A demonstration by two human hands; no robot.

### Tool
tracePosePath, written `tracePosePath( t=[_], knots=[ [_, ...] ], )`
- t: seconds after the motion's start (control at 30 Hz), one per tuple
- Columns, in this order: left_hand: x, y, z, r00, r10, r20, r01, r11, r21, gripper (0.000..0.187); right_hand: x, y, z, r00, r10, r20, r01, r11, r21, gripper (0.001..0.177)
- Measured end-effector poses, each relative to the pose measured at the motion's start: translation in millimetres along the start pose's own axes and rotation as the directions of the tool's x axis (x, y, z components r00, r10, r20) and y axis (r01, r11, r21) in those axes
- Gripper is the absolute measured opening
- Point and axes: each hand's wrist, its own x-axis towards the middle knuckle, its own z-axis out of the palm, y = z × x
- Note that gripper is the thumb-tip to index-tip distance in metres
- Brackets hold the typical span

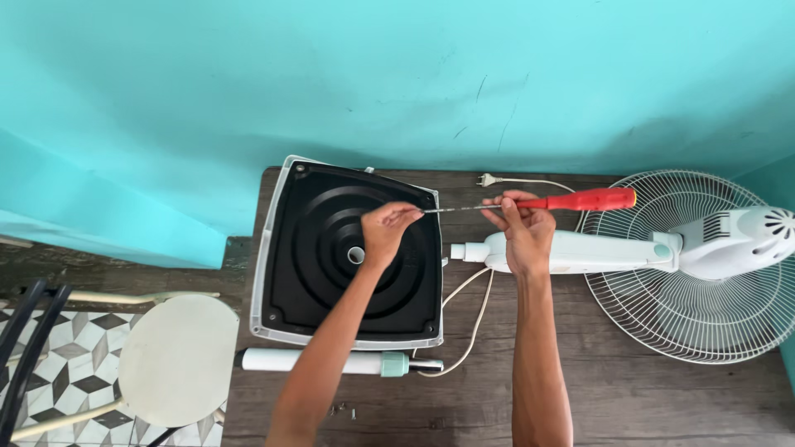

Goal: The person flips a white square appliance over to expose its black underside, then uses a red-handled screwdriver to loosen and remove screws from the corners. The person continues unscrewing multiple fasteners while the appliance remains on the table.

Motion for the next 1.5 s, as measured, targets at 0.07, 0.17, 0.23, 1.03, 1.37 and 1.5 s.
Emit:
tracePosePath(
  t=[0.07, 0.17, 0.23, 1.03, 1.37, 1.5],
  knots=[
    [-22.5, 8.3, 0.0, 0.998, -0.048, -0.040, 0.044, 0.994, -0.096, 0.016, -17.2, -4.7, 3.2, 1.000, -0.003, 0.002, 0.003, 1.000, 0.027, 0.012],
    [-55.6, 18.9, -2.6, 0.995, -0.058, -0.082, 0.041, 0.982, -0.185, 0.020, -40.7, -8.4, 9.4, 1.000, 0.010, 0.011, -0.010, 0.999, 0.044, 0.011],
    [-74.7, 25.6, -5.1, 0.993, -0.059, -0.107, 0.034, 0.972, -0.231, 0.022, -56.0, -9.7, 13.8, 1.000, 0.024, 0.013, -0.025, 0.999, 0.043, 0.010],
    [-301.1, 63.0, -160.0, 0.828, -0.055, -0.557, 0.054, 0.998, -0.019, 0.024, -222.6, 10.5, 74.7, 0.983, 0.145, 0.116, -0.143, 0.989, -0.026, 0.012],
    [-394.2, 27.9, -192.3, 0.963, -0.060, -0.262, 0.175, 0.880, 0.442, 0.011, -267.0, 37.2, 78.6, 0.972, 0.229, 0.057, -0.226, 0.973, -0.056, 0.013],
    [-403.0, 29.3, -189.1, 0.978, -0.071, -0.195, 0.159, 0.862, 0.481, 0.010, -282.9, 48.7, 77.7, 0.972, 0.232, 0.041, -0.230, 0.971, -0.062, 0.014]
  ],
)
